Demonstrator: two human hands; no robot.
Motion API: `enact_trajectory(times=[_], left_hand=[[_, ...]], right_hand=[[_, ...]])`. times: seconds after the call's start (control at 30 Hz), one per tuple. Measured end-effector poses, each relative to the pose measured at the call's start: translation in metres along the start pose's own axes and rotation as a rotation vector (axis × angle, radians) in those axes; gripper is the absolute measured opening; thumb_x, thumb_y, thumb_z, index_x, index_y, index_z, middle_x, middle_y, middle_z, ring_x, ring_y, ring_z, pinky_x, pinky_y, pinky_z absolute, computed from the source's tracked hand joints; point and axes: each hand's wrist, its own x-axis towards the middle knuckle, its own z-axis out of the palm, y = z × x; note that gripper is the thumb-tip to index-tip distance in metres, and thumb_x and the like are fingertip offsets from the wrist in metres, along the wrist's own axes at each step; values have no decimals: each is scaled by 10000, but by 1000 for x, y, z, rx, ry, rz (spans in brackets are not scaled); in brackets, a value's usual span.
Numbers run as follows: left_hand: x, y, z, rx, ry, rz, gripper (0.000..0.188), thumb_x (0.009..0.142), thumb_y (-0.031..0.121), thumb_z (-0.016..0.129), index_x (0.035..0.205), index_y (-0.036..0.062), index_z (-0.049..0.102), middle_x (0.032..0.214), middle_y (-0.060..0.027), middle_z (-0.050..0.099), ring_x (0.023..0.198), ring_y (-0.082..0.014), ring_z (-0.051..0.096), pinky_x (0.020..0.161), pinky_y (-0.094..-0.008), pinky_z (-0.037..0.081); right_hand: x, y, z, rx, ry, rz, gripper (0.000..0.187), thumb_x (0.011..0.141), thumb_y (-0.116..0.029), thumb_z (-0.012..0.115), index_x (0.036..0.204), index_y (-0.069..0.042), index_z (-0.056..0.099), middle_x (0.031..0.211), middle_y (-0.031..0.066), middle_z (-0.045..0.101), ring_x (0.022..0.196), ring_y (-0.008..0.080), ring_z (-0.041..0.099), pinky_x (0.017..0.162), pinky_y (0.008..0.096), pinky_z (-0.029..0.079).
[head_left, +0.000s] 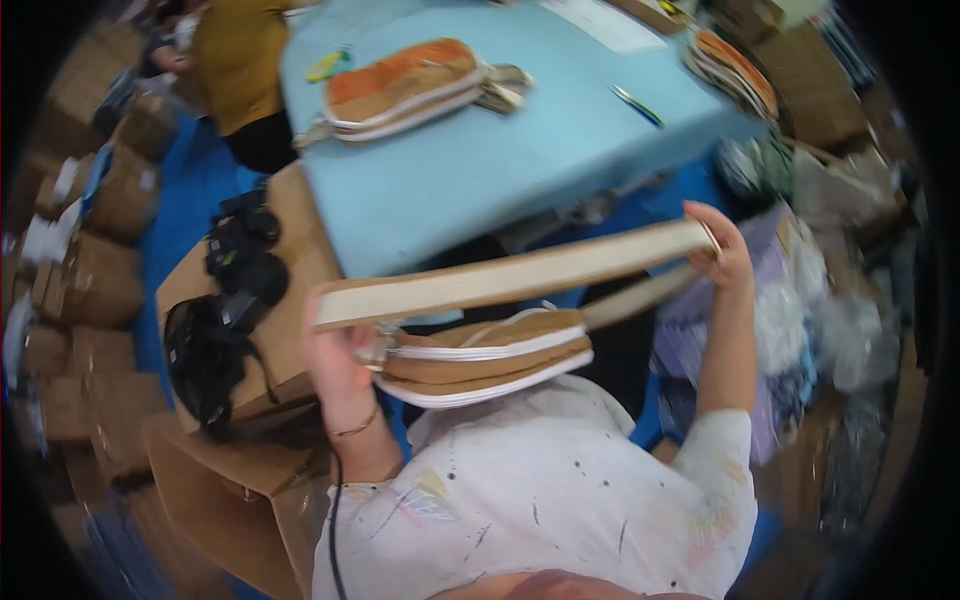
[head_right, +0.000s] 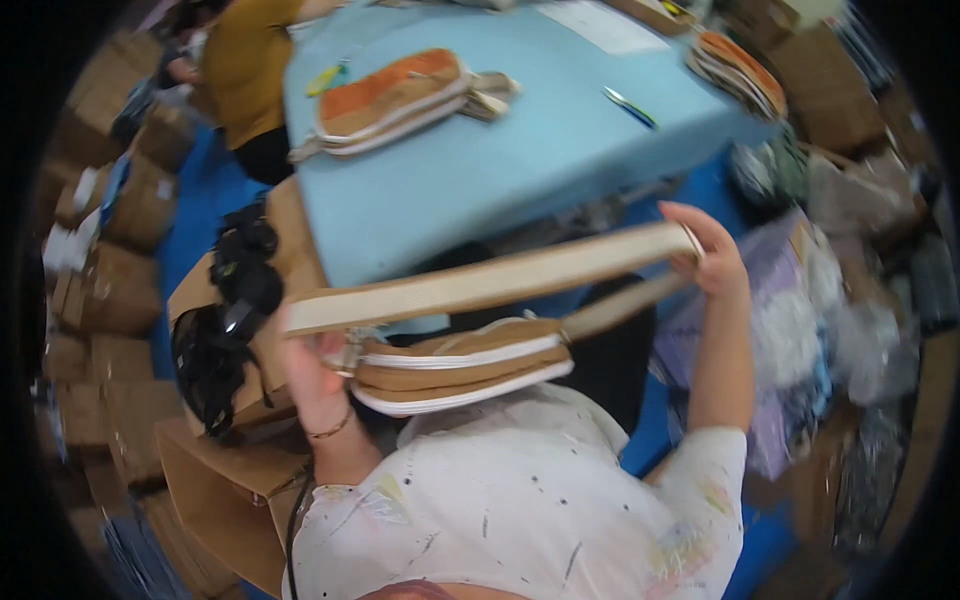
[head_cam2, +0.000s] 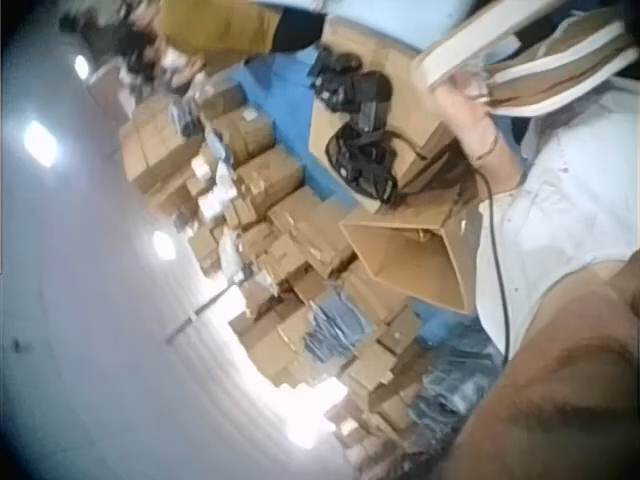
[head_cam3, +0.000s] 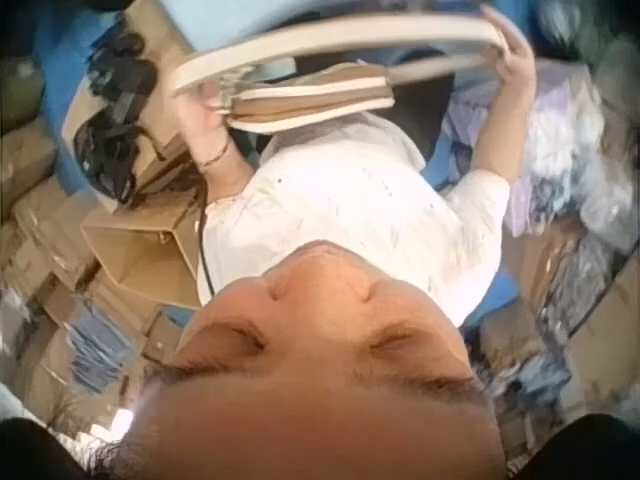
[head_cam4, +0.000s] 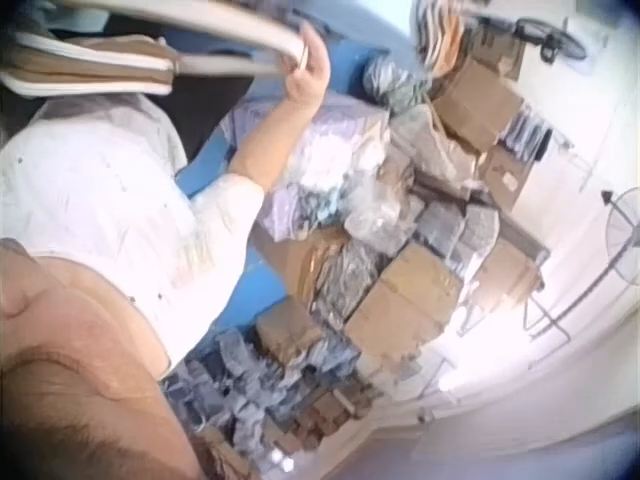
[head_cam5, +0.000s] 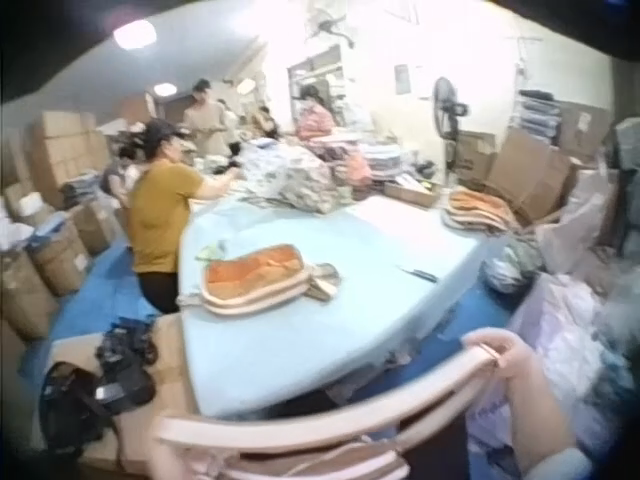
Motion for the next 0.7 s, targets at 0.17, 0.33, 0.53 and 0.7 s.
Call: enact_trajectory(times=[0.17, 0.33, 0.53, 0.7], left_hand=[[1, -23, 2, 348, 81, 83, 136, 889, 7, 463, 996, 61, 527, 804, -17, 552, 642, -75, 506, 549, -214, 422], [-5, -15, 12, 268, 160, 261, 133, 882, -7, 462, 995, 58, 489, 743, -30, 532, 604, -90, 486, 520, -222, 402], [-33, 6, 7, 71, 8, 100, 119, 901, 5, 403, 965, 66, 483, 672, -28, 492, 527, -91, 427, 461, -229, 359], [-32, 3, 18, 1090, -387, 99, 192, 751, 14, 548, 943, 8, 551, 850, -151, 608, 793, -275, 610, 724, -339, 475]], right_hand=[[-17, 2, -11, -77, 262, -52, 1006, 627, -251, 843, 1409, 20, 271, 1066, -1, 539, 869, 74, 514, 697, 193, 408], [-11, 11, -17, -403, 375, -183, 675, 831, -258, 679, 1363, 14, 366, 1153, 55, 540, 831, 84, 509, 723, 203, 414], [7, 17, 10, 434, 228, -640, 697, 828, -334, 669, 1350, 4, 356, 1286, 134, 483, 1266, 265, 391, 1117, 389, 240], [19, -16, 64, 915, 145, -774, 479, 808, -120, 673, 1204, 41, 457, 1300, 174, 455, 1356, 345, 248, 1155, 479, 134]])
